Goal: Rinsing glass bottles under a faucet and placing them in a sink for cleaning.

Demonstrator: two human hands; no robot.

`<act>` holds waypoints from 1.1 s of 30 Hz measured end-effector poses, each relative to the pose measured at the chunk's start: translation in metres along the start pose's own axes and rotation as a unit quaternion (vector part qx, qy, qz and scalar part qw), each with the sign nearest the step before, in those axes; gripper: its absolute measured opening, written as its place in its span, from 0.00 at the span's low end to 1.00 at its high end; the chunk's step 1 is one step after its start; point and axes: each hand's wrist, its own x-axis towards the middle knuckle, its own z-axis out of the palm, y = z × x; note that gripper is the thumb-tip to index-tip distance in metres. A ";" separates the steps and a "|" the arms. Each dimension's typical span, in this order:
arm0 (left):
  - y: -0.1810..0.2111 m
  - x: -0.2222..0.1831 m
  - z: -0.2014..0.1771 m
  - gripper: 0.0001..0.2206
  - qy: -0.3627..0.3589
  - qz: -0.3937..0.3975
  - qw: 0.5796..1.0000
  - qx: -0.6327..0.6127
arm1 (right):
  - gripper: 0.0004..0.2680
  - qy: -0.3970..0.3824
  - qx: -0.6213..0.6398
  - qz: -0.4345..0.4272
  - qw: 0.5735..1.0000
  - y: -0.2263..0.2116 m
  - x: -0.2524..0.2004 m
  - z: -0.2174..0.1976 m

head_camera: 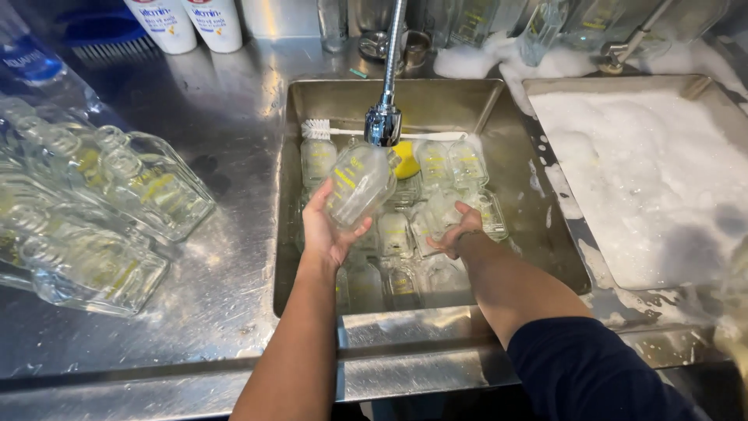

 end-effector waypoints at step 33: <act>-0.015 0.022 -0.050 0.24 -0.005 -0.008 0.993 -0.118 | 0.20 -0.406 0.063 -0.106 0.905 -0.032 -0.141 -0.017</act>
